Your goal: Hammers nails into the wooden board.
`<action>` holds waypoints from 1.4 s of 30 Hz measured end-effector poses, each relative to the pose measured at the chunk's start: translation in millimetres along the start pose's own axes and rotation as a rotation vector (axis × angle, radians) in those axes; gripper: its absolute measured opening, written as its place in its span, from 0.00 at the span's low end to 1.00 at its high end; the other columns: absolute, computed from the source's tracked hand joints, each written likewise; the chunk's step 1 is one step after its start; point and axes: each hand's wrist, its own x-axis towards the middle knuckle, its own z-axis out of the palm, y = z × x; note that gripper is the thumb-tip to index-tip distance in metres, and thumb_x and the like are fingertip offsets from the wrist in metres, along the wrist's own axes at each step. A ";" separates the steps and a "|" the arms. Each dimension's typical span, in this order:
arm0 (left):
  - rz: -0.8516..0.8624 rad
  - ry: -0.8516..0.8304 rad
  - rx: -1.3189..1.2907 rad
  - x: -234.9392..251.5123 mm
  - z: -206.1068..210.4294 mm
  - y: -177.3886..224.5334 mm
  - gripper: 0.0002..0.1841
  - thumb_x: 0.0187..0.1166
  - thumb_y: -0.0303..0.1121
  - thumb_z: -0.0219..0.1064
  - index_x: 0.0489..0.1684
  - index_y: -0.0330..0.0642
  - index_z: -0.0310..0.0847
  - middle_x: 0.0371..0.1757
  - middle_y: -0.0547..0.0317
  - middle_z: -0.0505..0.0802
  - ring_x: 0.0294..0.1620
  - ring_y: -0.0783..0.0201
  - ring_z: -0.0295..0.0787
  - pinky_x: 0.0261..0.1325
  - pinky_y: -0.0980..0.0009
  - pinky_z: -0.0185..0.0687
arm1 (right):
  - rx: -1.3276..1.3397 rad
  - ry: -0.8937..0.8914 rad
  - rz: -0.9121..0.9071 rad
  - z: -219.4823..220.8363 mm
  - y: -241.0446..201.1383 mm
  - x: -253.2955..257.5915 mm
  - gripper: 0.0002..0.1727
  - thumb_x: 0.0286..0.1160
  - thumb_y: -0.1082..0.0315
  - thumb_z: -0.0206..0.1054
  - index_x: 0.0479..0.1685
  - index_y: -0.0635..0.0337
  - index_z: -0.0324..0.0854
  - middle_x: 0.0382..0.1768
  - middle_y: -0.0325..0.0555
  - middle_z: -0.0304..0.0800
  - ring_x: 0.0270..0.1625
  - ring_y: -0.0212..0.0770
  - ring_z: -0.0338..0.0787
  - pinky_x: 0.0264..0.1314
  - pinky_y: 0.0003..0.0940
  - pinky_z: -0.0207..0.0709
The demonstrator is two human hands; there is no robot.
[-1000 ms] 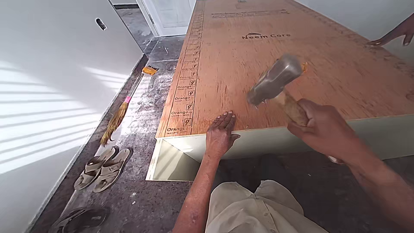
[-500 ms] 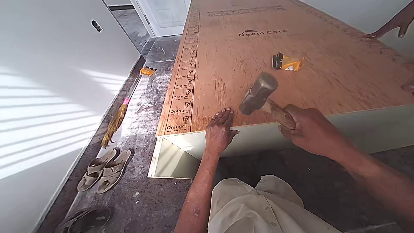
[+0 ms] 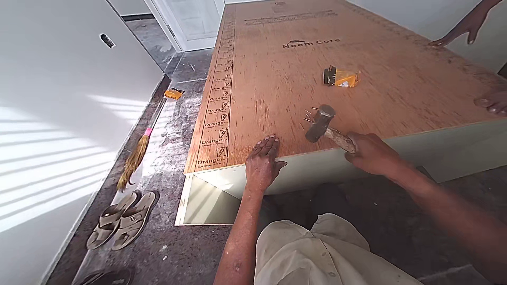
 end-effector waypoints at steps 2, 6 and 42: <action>0.001 0.003 -0.010 0.4 1.6 0.5 0.36 0.61 0.47 0.84 0.70 0.37 0.86 0.76 0.47 0.87 0.80 0.48 0.82 0.80 0.47 0.74 | 0.055 0.106 0.049 -9.7 27.6 7.0 0.14 0.73 0.66 0.78 0.46 0.63 0.80 0.28 0.52 0.82 0.33 0.51 0.84 0.37 0.53 0.77; -0.032 -0.029 -0.067 2.6 -4.1 -0.7 0.37 0.69 0.60 0.75 0.68 0.38 0.88 0.75 0.48 0.88 0.79 0.47 0.82 0.81 0.46 0.73 | -0.165 0.316 0.157 -26.6 82.3 34.2 0.28 0.74 0.48 0.76 0.50 0.68 0.80 0.32 0.65 0.86 0.40 0.69 0.88 0.38 0.67 0.77; -0.026 -0.339 -1.024 104.9 34.8 102.6 0.05 0.75 0.18 0.71 0.44 0.34 0.88 0.34 0.55 0.94 0.27 0.71 0.88 0.33 0.76 0.86 | -0.287 0.490 0.101 -6.5 157.7 74.2 0.30 0.85 0.43 0.62 0.58 0.68 0.80 0.48 0.70 0.87 0.50 0.74 0.88 0.43 0.69 0.76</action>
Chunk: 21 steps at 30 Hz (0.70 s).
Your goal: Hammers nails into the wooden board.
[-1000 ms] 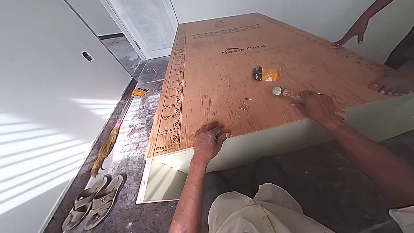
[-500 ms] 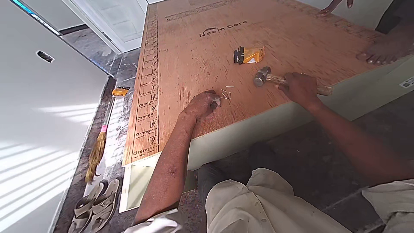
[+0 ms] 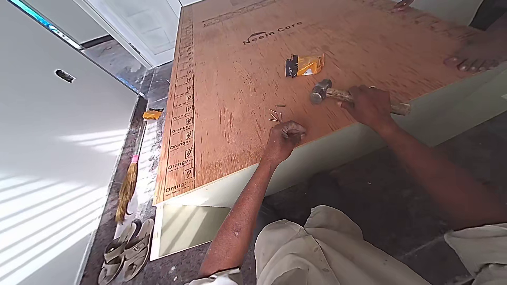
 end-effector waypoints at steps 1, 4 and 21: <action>0.003 0.030 -0.015 -0.3 2.1 -2.8 0.05 0.75 0.18 0.71 0.44 0.34 0.88 0.33 0.56 0.94 0.25 0.72 0.87 0.31 0.77 0.85 | 0.007 -0.001 0.002 -0.4 -0.3 -0.3 0.30 0.85 0.44 0.62 0.58 0.68 0.80 0.49 0.70 0.87 0.50 0.75 0.88 0.44 0.69 0.76; 0.001 0.064 0.006 -0.7 3.6 -4.4 0.05 0.74 0.19 0.72 0.43 0.34 0.88 0.30 0.58 0.93 0.23 0.74 0.84 0.29 0.79 0.82 | 0.009 -0.003 0.004 -0.8 -0.8 0.0 0.30 0.85 0.44 0.62 0.57 0.68 0.80 0.48 0.70 0.87 0.50 0.75 0.88 0.43 0.69 0.76; 0.006 -0.010 0.120 3.2 3.1 -8.3 0.05 0.77 0.24 0.73 0.45 0.40 0.89 0.30 0.62 0.94 0.24 0.73 0.85 0.32 0.72 0.82 | 1.056 -0.101 0.281 -71.4 -23.6 -84.6 0.19 0.92 0.51 0.56 0.35 0.54 0.76 0.17 0.35 0.78 0.13 0.28 0.75 0.15 0.22 0.73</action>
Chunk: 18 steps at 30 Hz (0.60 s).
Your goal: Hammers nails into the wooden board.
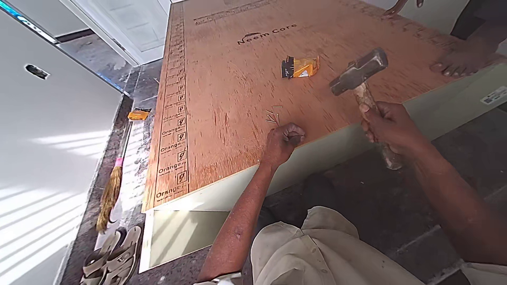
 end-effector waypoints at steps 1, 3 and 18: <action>-0.002 -0.001 0.014 0.1 -0.1 0.1 0.05 0.77 0.25 0.73 0.45 0.41 0.89 0.30 0.63 0.95 0.25 0.73 0.86 0.33 0.71 0.83 | 0.056 -0.016 0.004 -1.1 -2.7 -7.0 0.18 0.93 0.53 0.55 0.36 0.54 0.75 0.17 0.35 0.78 0.12 0.28 0.76 0.15 0.22 0.75; -0.002 0.001 0.045 -1.4 -0.1 0.1 0.04 0.77 0.26 0.74 0.45 0.42 0.89 0.30 0.63 0.95 0.26 0.72 0.87 0.35 0.69 0.83 | 0.108 -0.029 0.002 -2.4 -5.9 -18.1 0.16 0.93 0.56 0.54 0.38 0.56 0.76 0.17 0.36 0.78 0.12 0.29 0.77 0.15 0.24 0.77; 0.042 0.050 0.132 -1.9 5.1 1.0 0.06 0.74 0.25 0.76 0.44 0.42 0.90 0.34 0.62 0.97 0.30 0.70 0.91 0.39 0.65 0.87 | -0.118 -0.085 -0.283 3.4 -58.0 -40.8 0.20 0.84 0.41 0.60 0.35 0.46 0.80 0.19 0.30 0.81 0.15 0.28 0.80 0.15 0.23 0.76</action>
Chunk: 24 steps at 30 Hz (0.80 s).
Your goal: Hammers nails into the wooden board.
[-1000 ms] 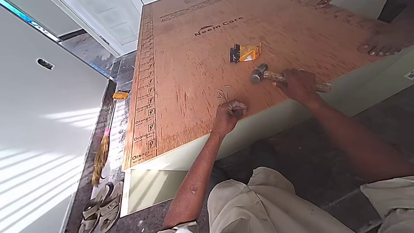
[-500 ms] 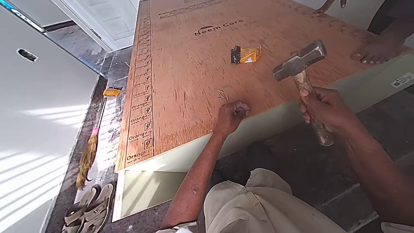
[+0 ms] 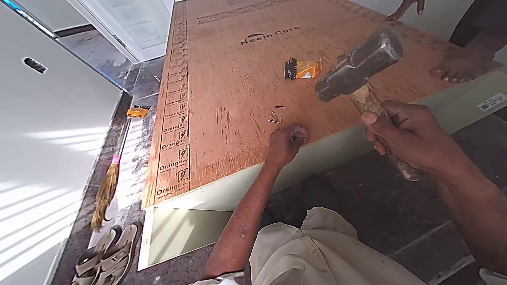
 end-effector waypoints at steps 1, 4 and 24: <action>0.000 0.000 0.002 0.3 0.2 -0.2 0.06 0.74 0.25 0.76 0.44 0.42 0.90 0.34 0.62 0.97 0.30 0.70 0.91 0.40 0.64 0.87 | -0.011 -0.011 0.002 0.3 0.0 -0.2 0.20 0.84 0.41 0.60 0.35 0.46 0.80 0.19 0.30 0.81 0.15 0.27 0.80 0.15 0.22 0.77; -0.011 -0.007 0.005 1.0 -0.1 0.5 0.06 0.74 0.25 0.76 0.44 0.42 0.90 0.34 0.63 0.97 0.31 0.70 0.92 0.41 0.63 0.87 | -0.052 -0.030 0.005 0.0 -1.8 0.2 0.21 0.83 0.39 0.59 0.35 0.45 0.81 0.17 0.29 0.79 0.14 0.27 0.78 0.14 0.23 0.74; -0.097 -0.039 -0.033 2.3 -0.9 3.5 0.30 0.72 0.23 0.77 0.75 0.41 0.71 0.36 0.62 0.98 0.30 0.66 0.94 0.41 0.61 0.89 | -0.369 -0.087 -0.049 15.0 0.4 7.8 0.21 0.86 0.42 0.55 0.40 0.51 0.74 0.14 0.28 0.71 0.14 0.24 0.75 0.15 0.23 0.71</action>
